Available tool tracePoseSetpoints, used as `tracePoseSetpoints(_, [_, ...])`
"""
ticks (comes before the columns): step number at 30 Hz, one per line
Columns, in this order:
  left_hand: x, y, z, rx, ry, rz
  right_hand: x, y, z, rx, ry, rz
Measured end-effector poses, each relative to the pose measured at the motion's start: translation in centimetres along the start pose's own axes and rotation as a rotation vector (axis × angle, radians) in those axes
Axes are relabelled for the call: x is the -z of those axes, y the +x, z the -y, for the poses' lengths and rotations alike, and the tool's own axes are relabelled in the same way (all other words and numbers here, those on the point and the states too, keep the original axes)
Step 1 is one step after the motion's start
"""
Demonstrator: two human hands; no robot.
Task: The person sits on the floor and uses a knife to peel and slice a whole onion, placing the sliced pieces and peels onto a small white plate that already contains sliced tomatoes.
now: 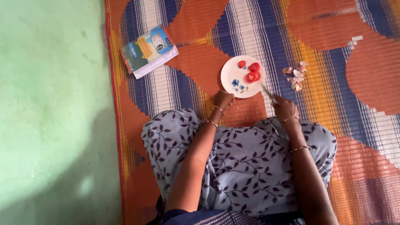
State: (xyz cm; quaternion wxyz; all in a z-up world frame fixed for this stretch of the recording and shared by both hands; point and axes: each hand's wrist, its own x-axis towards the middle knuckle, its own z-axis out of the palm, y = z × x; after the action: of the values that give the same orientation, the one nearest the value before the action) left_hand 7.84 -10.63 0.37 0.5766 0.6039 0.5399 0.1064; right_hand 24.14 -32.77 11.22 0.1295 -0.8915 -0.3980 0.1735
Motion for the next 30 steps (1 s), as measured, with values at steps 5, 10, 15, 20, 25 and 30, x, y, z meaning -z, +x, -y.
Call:
tracePoseSetpoints(5, [1.4, -1.9, 1.0, 0.051, 0.333, 0.279, -0.8, 0.2, 0.9, -0.069, 0.103, -0.160])
tracePoseSetpoints(10, [2.2, -2.0, 0.9, -0.315, 0.546, -0.206, -2.1, -0.8, 3.2, 0.178, -0.012, -0.013])
tracePoseSetpoints(15, [1.3, -1.3, 1.8, -0.538, 0.534, -0.268, -3.1, 1.5, 2.4, 0.197, -0.084, -0.022])
tracePoseSetpoints(20, [1.1, -1.6, 2.0, -0.411, 0.488, -0.211, -3.2, 0.9, 2.7, 0.218, -0.010, -0.088])
tracePoseSetpoints(25, [0.2, 1.4, 2.5, -0.067, -0.203, 0.113, -3.7, 0.8, 3.9, 0.163, -0.005, -0.029])
tracePoseSetpoints(30, [0.0, 5.6, 4.5, 0.001, -0.836, 0.409, -3.6, 0.9, 2.6, 0.264, 0.271, -0.221])
